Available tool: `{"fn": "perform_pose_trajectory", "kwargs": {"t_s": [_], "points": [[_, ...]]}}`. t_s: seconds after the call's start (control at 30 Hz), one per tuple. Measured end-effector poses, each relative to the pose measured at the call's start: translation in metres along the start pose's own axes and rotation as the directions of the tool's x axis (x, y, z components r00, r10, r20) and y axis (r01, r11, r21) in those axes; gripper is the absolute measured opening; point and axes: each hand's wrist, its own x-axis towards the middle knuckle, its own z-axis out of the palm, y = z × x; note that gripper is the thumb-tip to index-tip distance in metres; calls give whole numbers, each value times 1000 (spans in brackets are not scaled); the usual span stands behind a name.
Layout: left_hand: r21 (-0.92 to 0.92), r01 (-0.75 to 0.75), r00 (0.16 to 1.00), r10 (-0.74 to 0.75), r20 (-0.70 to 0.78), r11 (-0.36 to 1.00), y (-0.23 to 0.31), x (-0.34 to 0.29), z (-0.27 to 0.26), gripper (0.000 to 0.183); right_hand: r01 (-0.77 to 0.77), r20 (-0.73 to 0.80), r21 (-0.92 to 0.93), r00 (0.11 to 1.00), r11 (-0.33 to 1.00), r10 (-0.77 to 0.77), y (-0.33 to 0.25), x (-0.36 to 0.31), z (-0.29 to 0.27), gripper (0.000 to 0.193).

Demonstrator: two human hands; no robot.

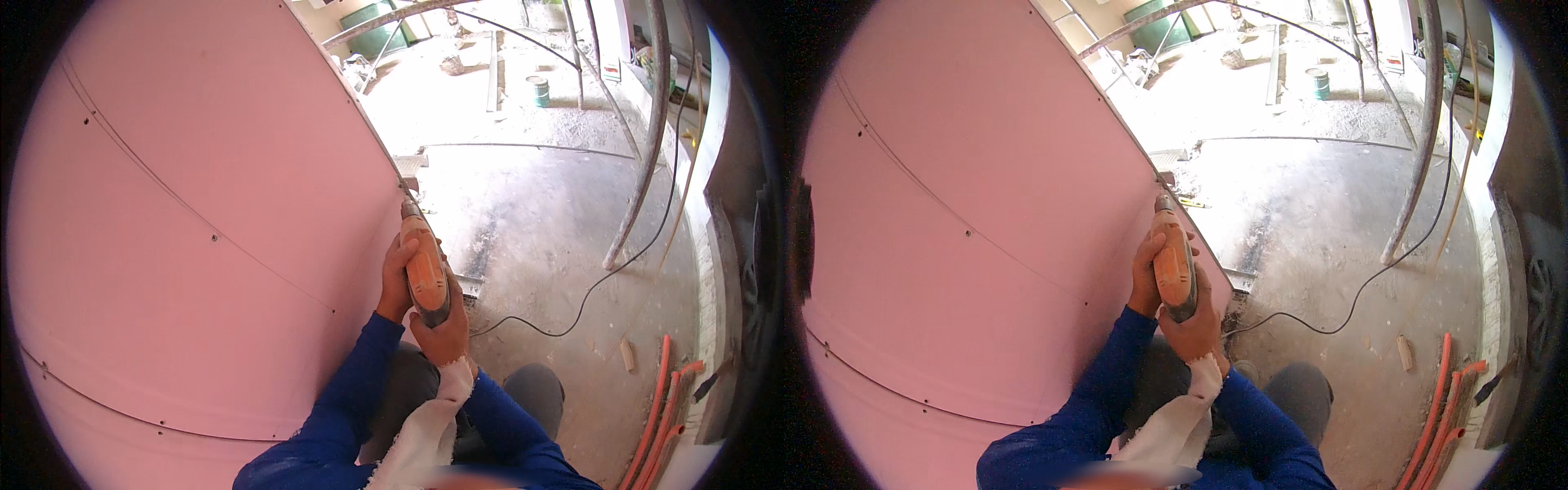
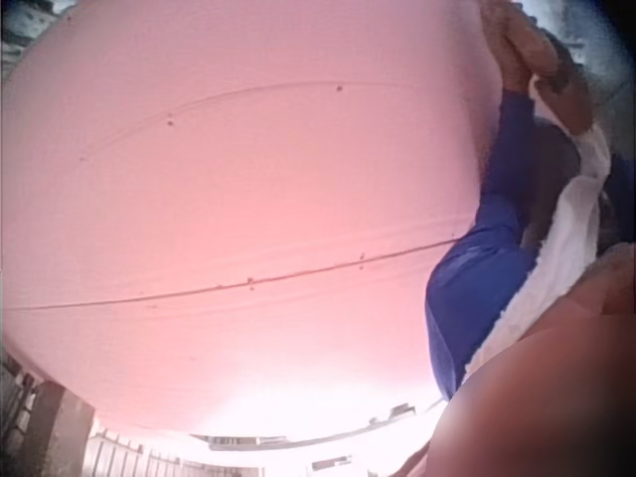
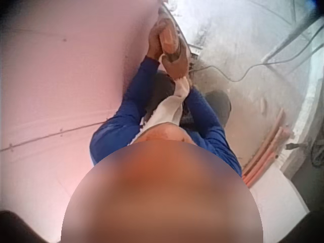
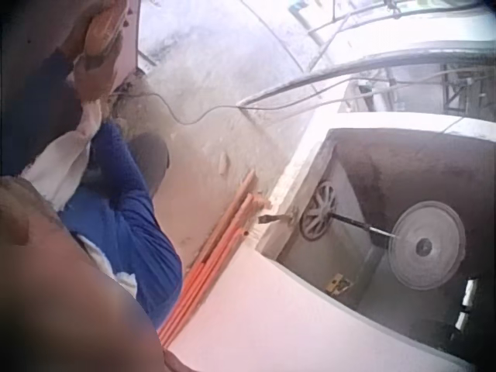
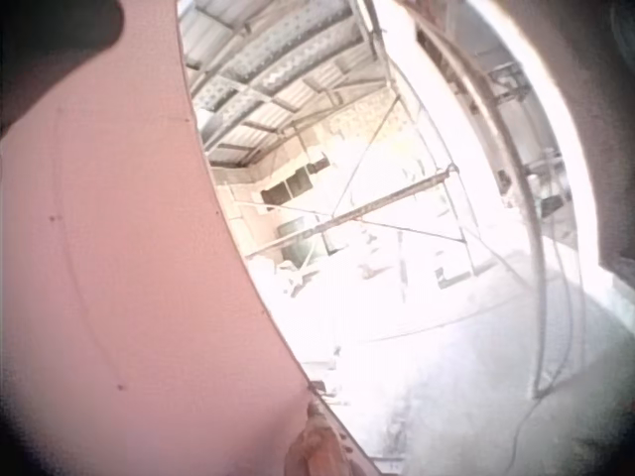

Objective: The person lifts and positions a large pink ceiling panel onto a metal frame, then uses a power drill to fasten it in place. The person adjusts the panel alignment and secures it with screws along the edges.

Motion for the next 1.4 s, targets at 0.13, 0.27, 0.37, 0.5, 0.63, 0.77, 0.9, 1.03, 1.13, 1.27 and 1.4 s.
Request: {"fn": "perform_pose_trajectory", "kwargs": {"t_s": [0.13,0.27,0.37,0.5,0.63,0.77,0.9,1.03,1.13,1.27,1.4], "points": [[-9,6,1000,-6,-14,1000,2,3,-3,52,14,-1,-7,1000,1000,-14,1,2,4,86],[-13,11,1000,-11,-6,1000,5,3,-2,53,32,-22,-23,999,999,-32,-1,4,7,86],[11,-12,1000,12,10,1000,6,1,-1,54,32,-29,-9,999,999,-32,-2,3,9,86],[48,-12,1000,11,18,999,5,3,-4,55,27,-28,-17,999,999,-28,0,2,9,86],[62,7,1000,-7,-3,998,5,4,-7,56,69,-50,-53,996,996,-71,1,3,9,87],[61,-14,999,17,-34,998,4,1,-6,57,-11,-2,0,1000,1000,11,2,1,9,87],[67,10,999,-7,-44,998,5,1,-4,57,16,-11,22,1000,1000,-16,5,0,10,87],[97,5,999,-2,-39,995,7,1,-4,57,31,-16,4,999,1000,-31,7,0,11,86],[106,2,999,3,-47,994,5,1,-5,57,0,2,48,1000,999,0,6,0,11,86],[74,12,999,-8,-54,997,6,2,-5,58,-29,-14,60,999,998,30,-1,-1,14,87],[4,139,987,-138,-82,990,19,-4,-2,59,-142,41,114,990,983,138,-13,-4,20,90]]}}
